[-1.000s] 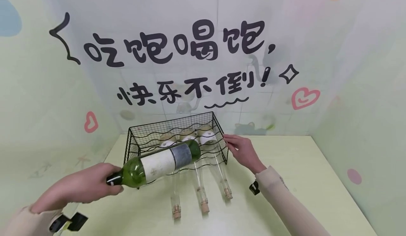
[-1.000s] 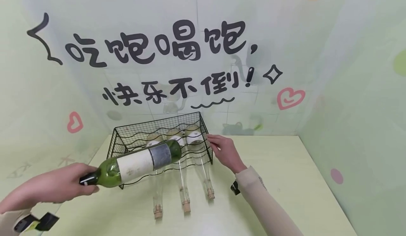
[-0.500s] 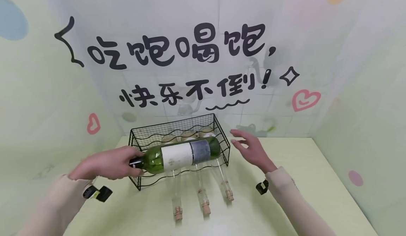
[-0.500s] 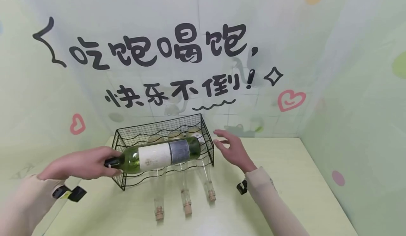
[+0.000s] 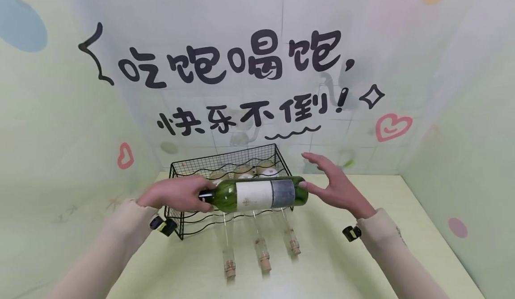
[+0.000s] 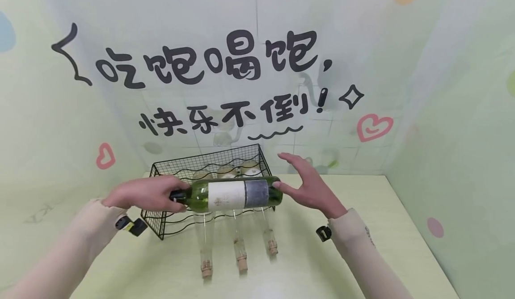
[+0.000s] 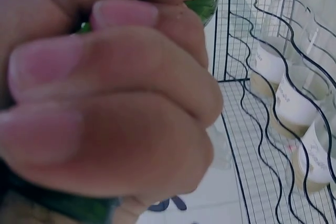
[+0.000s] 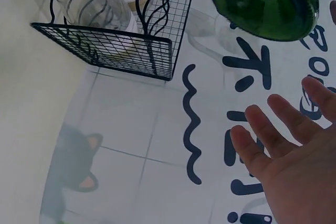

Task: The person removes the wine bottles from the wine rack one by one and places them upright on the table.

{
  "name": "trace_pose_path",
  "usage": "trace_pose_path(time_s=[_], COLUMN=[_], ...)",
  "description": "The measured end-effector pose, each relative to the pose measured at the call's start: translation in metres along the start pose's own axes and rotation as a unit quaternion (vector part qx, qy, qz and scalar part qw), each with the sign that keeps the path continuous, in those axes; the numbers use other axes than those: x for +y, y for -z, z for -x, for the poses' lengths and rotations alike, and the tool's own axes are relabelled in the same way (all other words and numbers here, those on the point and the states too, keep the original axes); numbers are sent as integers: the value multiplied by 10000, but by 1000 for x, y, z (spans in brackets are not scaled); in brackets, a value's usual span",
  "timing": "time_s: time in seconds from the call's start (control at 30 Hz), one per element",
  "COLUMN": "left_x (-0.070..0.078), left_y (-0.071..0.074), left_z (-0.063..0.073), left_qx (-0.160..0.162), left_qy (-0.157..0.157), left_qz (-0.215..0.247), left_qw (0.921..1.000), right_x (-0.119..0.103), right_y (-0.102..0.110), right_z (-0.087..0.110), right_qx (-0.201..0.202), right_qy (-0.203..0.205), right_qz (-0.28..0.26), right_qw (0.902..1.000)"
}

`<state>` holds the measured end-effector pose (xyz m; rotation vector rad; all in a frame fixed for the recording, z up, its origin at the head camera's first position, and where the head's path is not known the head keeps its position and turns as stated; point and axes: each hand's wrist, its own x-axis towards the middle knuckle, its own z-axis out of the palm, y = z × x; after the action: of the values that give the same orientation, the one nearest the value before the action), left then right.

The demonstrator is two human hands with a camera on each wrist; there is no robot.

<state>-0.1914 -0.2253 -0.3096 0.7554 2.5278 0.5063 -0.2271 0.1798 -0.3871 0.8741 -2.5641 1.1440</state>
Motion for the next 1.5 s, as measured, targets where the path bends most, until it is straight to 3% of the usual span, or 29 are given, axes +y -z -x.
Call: trace_pose_path(time_s=[0.27, 0.73, 0.93, 1.13, 1.5], left_x=[14, 40, 50, 56, 63], left_y=[-5, -8, -10, -13, -17], left_z=[-32, -71, -80, -86, -89], left_qx=[-143, -352, -345, -294, -347], left_qy=[-415, -588, -669, -688, -465], left_qz=[-256, -445, -538, -694, -994], left_qw=[9987, 9967, 9957, 9948, 9934], right_x=[-21, -50, -56, -53, -45], right_y=[8, -3, -10, -16, -25], right_z=[5, 3, 1, 1, 7], right_qx=[-412, -1319, -1666, -1735, -1748], right_qy=[283, 268, -38, -61, 0], right_qz=[545, 1400, 1724, 2028, 1679], right_qw=[9973, 9810, 9708, 9637, 9702])
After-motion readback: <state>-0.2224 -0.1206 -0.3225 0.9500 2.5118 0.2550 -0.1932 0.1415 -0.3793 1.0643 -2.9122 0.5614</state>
